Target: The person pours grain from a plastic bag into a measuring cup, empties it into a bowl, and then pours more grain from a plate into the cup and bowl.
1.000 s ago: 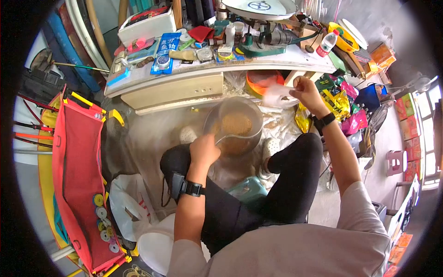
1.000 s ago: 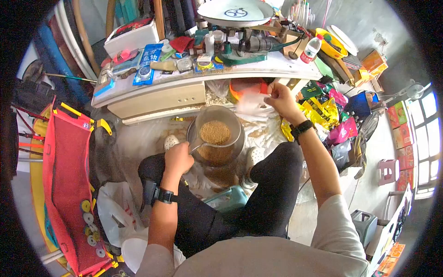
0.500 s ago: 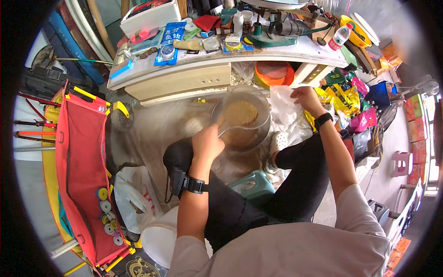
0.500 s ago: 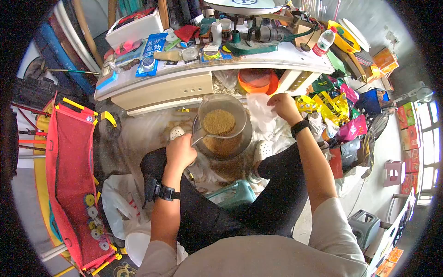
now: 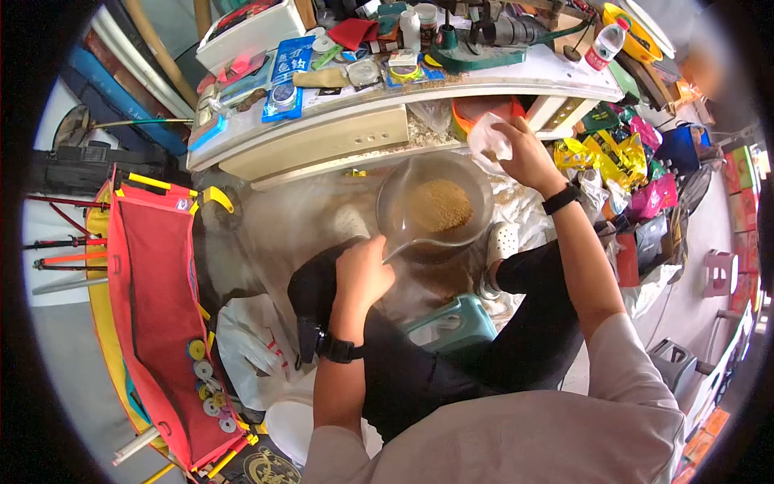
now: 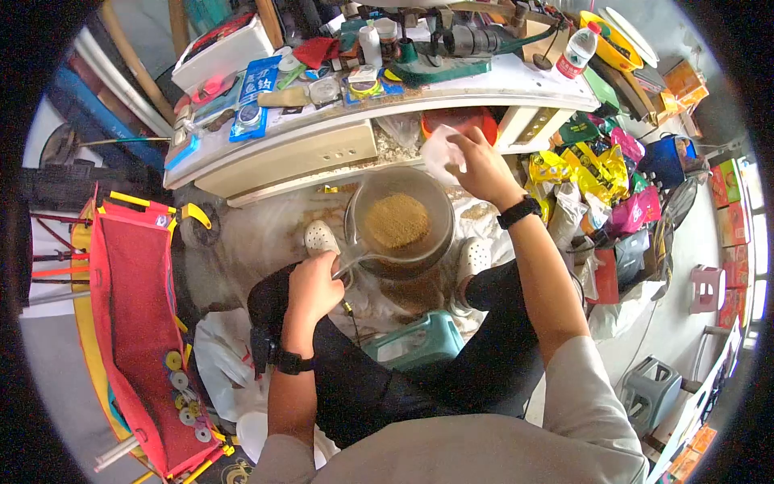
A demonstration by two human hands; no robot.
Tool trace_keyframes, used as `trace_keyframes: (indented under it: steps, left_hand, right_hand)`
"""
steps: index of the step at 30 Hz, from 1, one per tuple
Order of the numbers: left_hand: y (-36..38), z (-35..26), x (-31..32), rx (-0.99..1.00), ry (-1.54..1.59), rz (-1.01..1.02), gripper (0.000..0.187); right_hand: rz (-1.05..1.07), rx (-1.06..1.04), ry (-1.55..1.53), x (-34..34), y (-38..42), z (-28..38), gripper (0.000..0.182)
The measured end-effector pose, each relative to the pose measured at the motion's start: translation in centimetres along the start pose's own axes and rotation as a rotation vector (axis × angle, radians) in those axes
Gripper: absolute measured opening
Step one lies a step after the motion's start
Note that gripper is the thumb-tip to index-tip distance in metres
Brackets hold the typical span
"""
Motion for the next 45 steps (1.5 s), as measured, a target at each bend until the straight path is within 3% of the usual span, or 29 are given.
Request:
trace_keyframes:
  steps: [5,10,14,17,19,29,36,45]
  left_hand:
    - [0.1,-1.1,0.0,0.064,0.075,0.087,0.015]
    - [0.1,-2.0,0.8,0.134,0.149,0.255,0.014]
    - [0.2,-2.2,1.0,0.198,0.208,0.26,0.014]
    - [0.4,-2.1,1.1,0.222,0.236,0.304,0.013]
    - [0.9,-1.7,1.2,0.267,0.273,0.317,0.014]
    - [0.8,-1.8,1.4,0.326,0.459,0.393,0.018]
    - [0.6,-1.4,2.4,0.316,0.506,0.44,0.018]
    - [1.1,-1.0,3.8,0.291,0.608,0.535,0.021]
  right_hand:
    - [0.155,-0.148,0.059,1.7,-0.6,1.0,0.051]
    - [0.217,-0.09,0.092,3.7,-0.8,0.0,0.05]
    - [0.308,-0.291,0.127,5.7,0.6,2.2,0.046]
    - [0.421,-0.233,0.124,5.9,1.3,3.3,0.051]
    - [0.379,-0.424,-0.24,5.1,1.9,3.9,0.057]
    - [0.549,-0.365,-0.385,3.0,3.5,4.9,0.052]
    - [0.498,-0.41,-0.249,2.6,3.7,4.8,0.055]
    - [0.588,-0.373,-0.387,3.9,4.3,3.7,0.051]
Point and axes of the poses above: each hand's wrist, its own y-axis away from the middle knuckle, its own x-axis out of the palm, z = x × y, the point moved 6 cm from there along -y, towards the middle knuckle, and after that the axes turned 7 degrees about x, right-handed, at the moved point
